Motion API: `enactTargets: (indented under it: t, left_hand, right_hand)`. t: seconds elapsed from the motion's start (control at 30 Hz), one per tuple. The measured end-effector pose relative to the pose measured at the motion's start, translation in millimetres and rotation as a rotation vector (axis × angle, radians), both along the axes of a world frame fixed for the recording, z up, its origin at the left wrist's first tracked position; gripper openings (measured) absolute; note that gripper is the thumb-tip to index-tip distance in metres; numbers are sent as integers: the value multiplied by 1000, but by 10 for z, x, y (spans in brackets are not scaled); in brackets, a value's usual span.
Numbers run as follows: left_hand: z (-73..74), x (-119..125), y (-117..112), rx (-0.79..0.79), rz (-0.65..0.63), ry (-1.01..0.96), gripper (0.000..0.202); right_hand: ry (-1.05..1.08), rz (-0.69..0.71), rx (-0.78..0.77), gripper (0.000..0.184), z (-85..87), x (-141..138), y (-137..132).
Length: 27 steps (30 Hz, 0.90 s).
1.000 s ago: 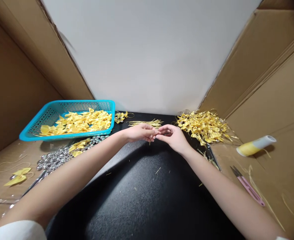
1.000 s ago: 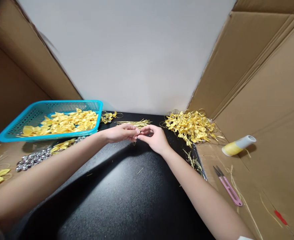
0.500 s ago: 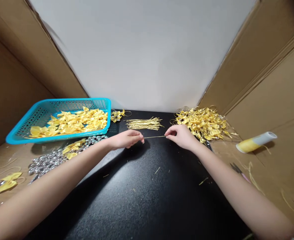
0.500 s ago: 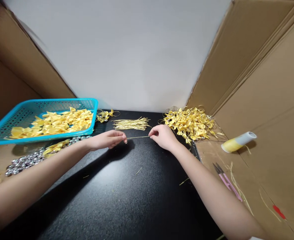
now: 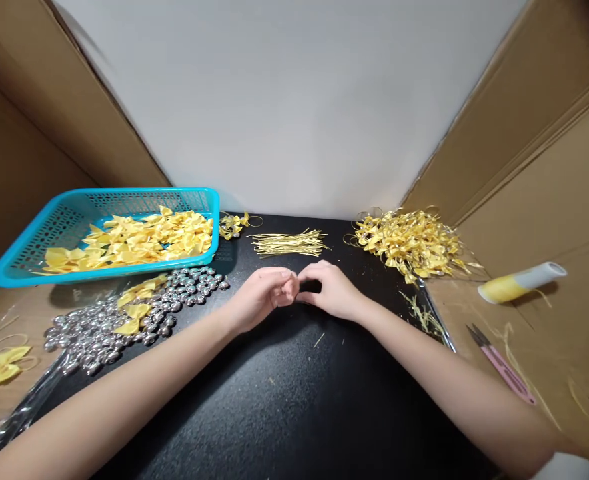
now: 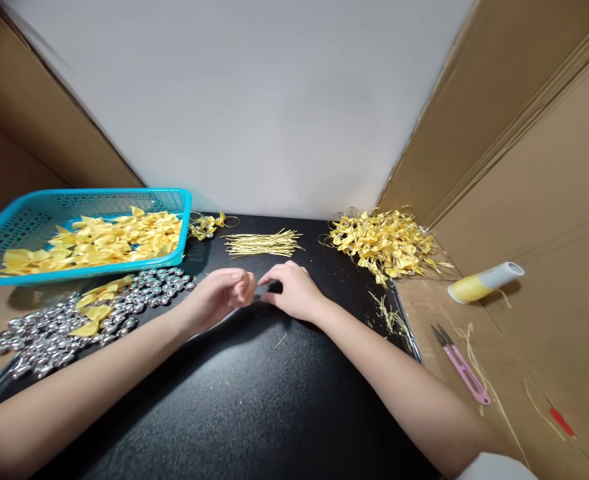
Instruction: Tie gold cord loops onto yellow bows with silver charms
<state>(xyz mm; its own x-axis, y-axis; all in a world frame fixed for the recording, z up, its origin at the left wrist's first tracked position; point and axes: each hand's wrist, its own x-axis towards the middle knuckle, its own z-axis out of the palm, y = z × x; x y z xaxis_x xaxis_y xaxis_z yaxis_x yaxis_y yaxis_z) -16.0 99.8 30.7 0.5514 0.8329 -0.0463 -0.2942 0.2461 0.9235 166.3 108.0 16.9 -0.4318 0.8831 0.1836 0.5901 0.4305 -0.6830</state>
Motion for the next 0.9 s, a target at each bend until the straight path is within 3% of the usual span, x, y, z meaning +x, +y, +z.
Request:
enactTargets:
  t: [0.13, 0.3, 0.4, 0.57, 0.63, 0.77, 0.9]
  left_hand:
    - [-116, 41, 42, -42, 8, 47, 38]
    - [-268, 8, 50, 60, -3, 193, 46]
    - [-301, -28, 30, 156, -37, 291, 44]
    - [-226, -64, 3, 305, -75, 395, 35]
    - [-198, -67, -3, 324, -91, 389, 28]
    - [-192, -73, -18, 302, -110, 361, 23]
    - [-236, -88, -49, 256, -85, 303, 18]
  right_hand:
    - [196, -96, 56, 25, 109, 187, -61]
    - [217, -46, -58, 36, 153, 288, -134]
    - [169, 39, -94, 41, 137, 287, -136]
    - [131, 234, -150, 47, 152, 292, -124]
    - [121, 236, -178, 42, 162, 271, -136]
    - [90, 92, -169, 13, 163, 214, -177]
    - [97, 53, -168, 12, 142, 216, -216]
